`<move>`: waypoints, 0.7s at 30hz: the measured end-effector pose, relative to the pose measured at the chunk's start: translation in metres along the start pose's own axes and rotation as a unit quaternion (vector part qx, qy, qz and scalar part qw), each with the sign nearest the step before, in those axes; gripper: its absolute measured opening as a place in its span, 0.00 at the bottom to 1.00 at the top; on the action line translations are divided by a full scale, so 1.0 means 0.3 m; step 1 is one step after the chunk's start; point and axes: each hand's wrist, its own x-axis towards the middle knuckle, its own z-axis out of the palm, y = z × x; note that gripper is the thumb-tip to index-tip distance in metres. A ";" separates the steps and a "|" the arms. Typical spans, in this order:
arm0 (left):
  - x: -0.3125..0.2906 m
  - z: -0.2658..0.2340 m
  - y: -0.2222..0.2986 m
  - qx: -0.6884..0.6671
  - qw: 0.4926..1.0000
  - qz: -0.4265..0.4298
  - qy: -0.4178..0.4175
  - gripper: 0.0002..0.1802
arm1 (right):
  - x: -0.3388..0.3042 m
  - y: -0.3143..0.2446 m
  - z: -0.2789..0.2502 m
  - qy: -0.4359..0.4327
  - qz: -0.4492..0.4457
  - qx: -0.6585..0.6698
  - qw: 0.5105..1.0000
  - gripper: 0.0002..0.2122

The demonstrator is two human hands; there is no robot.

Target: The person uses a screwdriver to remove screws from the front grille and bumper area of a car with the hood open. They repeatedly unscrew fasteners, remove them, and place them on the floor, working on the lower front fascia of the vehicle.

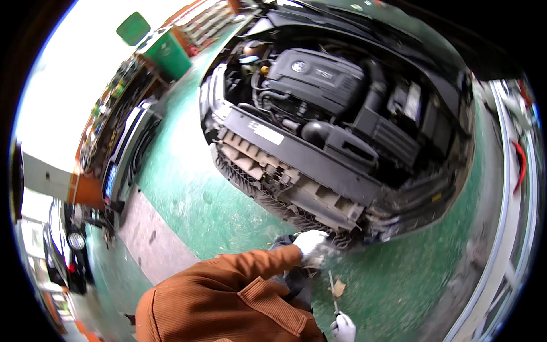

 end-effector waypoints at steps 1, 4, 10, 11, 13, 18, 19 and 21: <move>-0.010 -0.112 -0.007 0.047 0.996 0.062 0.044 0.14 | 0.027 -0.014 -0.036 -0.030 0.040 0.014 0.999 0.12; -0.017 -0.479 0.120 0.051 0.989 -0.133 -0.043 0.12 | 0.123 -0.078 -0.135 -0.047 0.193 0.090 0.976 0.15; 0.036 -0.895 0.340 -0.608 0.760 0.020 0.228 0.29 | 0.295 -0.110 -0.222 0.004 0.320 0.127 0.939 0.14; 0.059 -0.976 0.285 -0.664 0.723 0.124 0.148 0.42 | 0.331 -0.059 -0.223 0.004 0.376 0.176 0.910 0.13; 0.113 -1.098 0.358 -0.730 0.626 0.251 0.111 0.43 | 0.361 0.006 -0.217 0.000 0.415 0.179 0.892 0.13; 0.236 -1.272 0.458 -0.738 0.582 0.327 0.099 0.43 | 0.404 -0.025 -0.199 -0.064 0.262 -0.061 0.961 0.13; 0.245 -1.290 0.484 -0.740 0.581 0.324 0.105 0.42 | 0.389 -0.013 -0.211 -0.075 0.238 -0.090 0.964 0.13; 0.290 -1.324 0.444 -0.712 0.596 0.370 0.026 0.42 | 0.357 0.014 -0.235 -0.094 0.194 -0.137 0.967 0.13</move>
